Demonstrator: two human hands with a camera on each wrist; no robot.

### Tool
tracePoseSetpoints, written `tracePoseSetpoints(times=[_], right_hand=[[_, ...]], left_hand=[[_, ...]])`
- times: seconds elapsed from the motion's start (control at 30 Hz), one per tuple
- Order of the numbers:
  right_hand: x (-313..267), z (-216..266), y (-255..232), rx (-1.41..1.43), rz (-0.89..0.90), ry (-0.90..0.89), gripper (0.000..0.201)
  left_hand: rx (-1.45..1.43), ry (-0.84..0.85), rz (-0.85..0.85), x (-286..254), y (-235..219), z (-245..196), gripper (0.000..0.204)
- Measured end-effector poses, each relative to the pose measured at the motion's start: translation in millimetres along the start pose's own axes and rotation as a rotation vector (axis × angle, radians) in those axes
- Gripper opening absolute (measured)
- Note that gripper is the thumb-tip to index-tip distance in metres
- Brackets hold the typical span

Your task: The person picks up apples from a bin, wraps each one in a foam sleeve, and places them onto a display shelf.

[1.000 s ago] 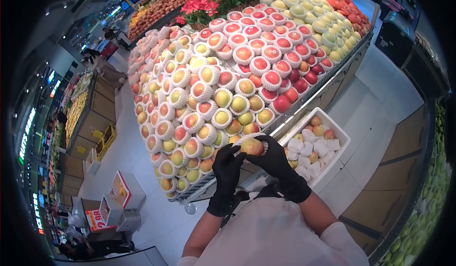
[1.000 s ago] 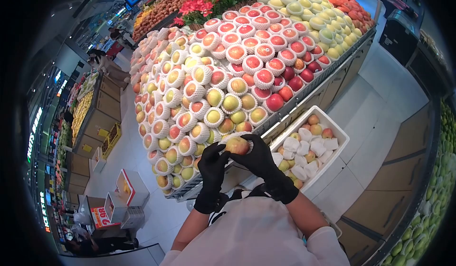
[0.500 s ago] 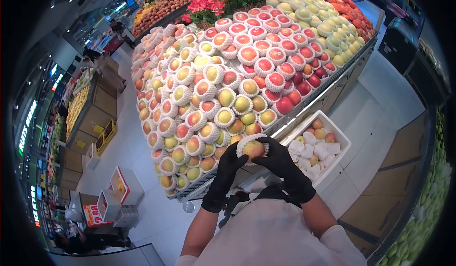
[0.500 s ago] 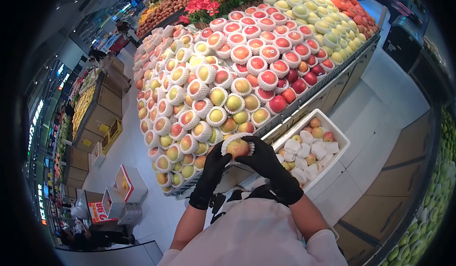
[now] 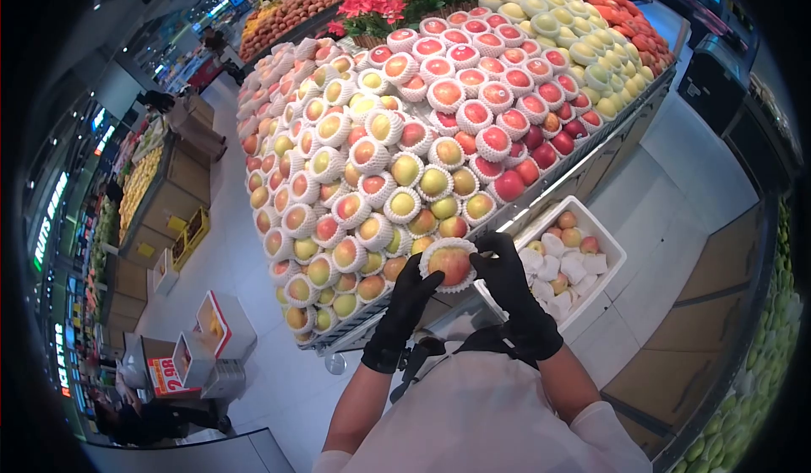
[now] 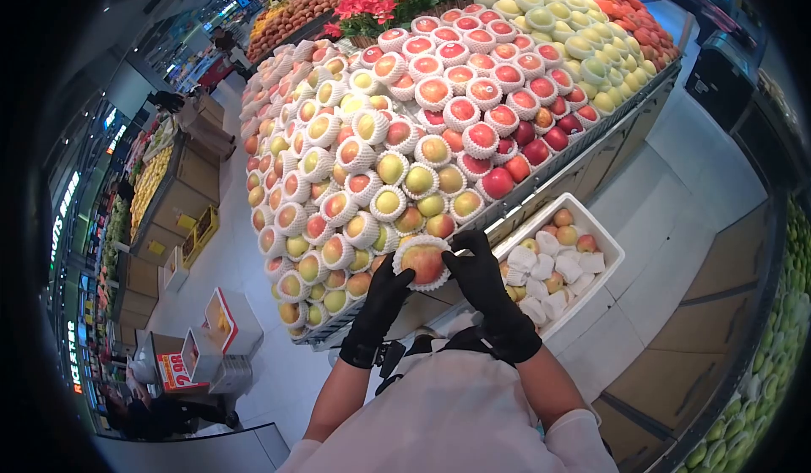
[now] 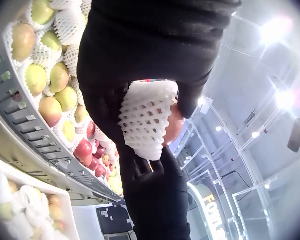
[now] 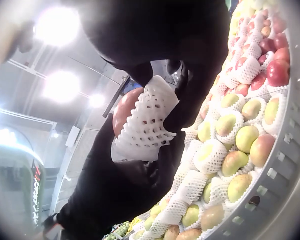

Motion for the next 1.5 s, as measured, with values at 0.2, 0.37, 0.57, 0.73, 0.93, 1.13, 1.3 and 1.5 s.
tracePoseSetpoints(times=[0.2, 0.37, 0.57, 0.73, 0.93, 1.13, 1.3, 1.5], right_hand=[[-2.5, 5.4, 3.5, -0.116, -0.011, 0.086, 0.026], [-8.6, 18.0, 5.8, -0.311, -0.060, -0.122, 0.019], [-7.6, 13.0, 3.4, -0.274, 0.006, -0.087, 0.023], [1.0, 20.9, -4.0, -0.296, 0.171, -0.217, 0.060], [-10.4, 54.5, 15.2, -0.311, 0.350, -0.430, 0.087], [-9.9, 49.8, 26.5, -0.267, 0.290, -0.430, 0.084], [-8.8, 28.7, 30.4, -0.309, 0.333, -0.385, 0.083], [-21.1, 43.0, 52.4, -0.749, 0.197, -0.720, 0.078]], left_hand=[[0.126, 0.073, 0.014, -3.1, 1.8, -6.0, 0.062], [0.015, 0.086, -0.074, 2.8, -0.8, 10.1, 0.055], [0.069, 0.039, -0.066, 10.1, -6.6, 29.0, 0.063], [-0.109, -0.022, -0.082, 3.8, -3.0, 17.5, 0.055], [-0.198, -0.095, -0.020, 6.4, 3.0, 16.6, 0.058], [0.049, 0.004, -0.059, 5.3, -5.6, 20.1, 0.054], [0.143, 0.045, -0.088, -3.7, -10.6, 13.0, 0.055], [0.033, -0.010, -0.099, -6.4, -24.1, 24.5, 0.057]])
Point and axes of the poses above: each hand's wrist, its own x-axis towards the middle knuckle, its own y-axis out of the palm, z = x × y, the point moved 3 cm from there along x, towards the middle knuckle, and after that the axes turned 6 degrees about -z, right-handed, at the moved point
